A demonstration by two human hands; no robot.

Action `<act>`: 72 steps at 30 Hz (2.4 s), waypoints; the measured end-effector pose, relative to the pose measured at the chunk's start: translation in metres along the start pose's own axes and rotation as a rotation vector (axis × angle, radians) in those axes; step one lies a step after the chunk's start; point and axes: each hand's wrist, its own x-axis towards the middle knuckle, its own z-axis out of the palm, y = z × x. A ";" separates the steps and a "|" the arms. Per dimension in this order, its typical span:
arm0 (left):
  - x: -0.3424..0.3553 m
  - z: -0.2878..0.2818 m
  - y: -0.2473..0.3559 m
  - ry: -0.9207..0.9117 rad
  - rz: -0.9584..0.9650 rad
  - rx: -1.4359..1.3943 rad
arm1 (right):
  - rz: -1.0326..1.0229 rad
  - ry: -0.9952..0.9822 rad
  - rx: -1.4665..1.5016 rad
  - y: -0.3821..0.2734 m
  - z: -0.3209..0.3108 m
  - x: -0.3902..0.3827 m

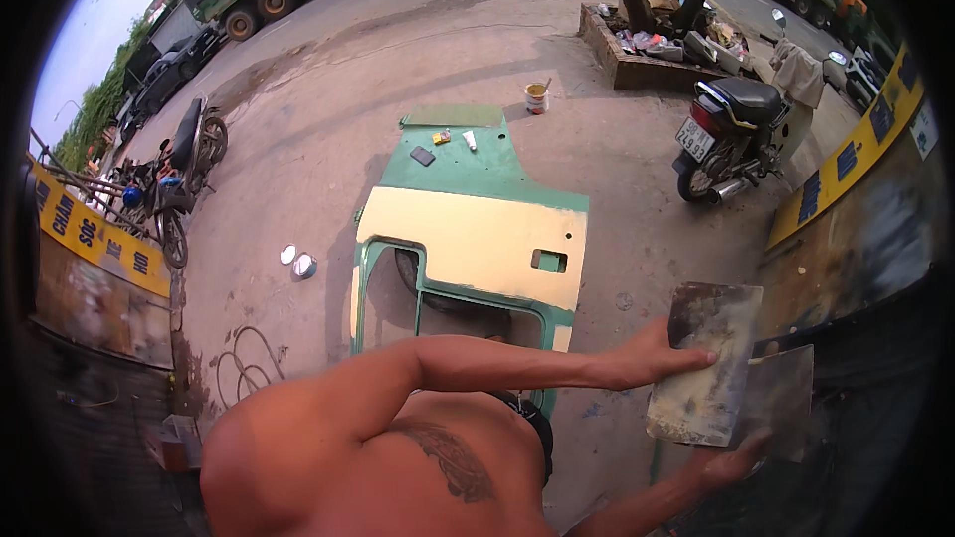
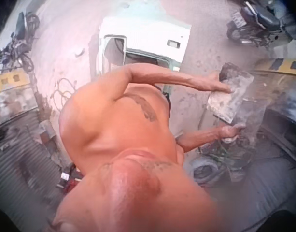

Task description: The person applies body filler to a green vehicle panel using metal spreaders, then scrapes and sands the surface after mixing a new batch of filler on a board.

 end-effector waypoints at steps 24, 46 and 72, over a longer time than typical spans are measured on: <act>0.004 -0.012 -0.056 0.093 -0.348 -0.525 | 0.898 -0.758 0.535 0.065 0.050 -0.003; -0.028 -0.037 -0.097 -0.409 0.296 0.716 | 0.419 -0.360 -2.080 0.133 -0.207 -0.031; -0.507 -0.412 -0.160 0.896 -1.102 0.958 | 0.782 -0.596 -1.554 0.300 -0.266 -0.043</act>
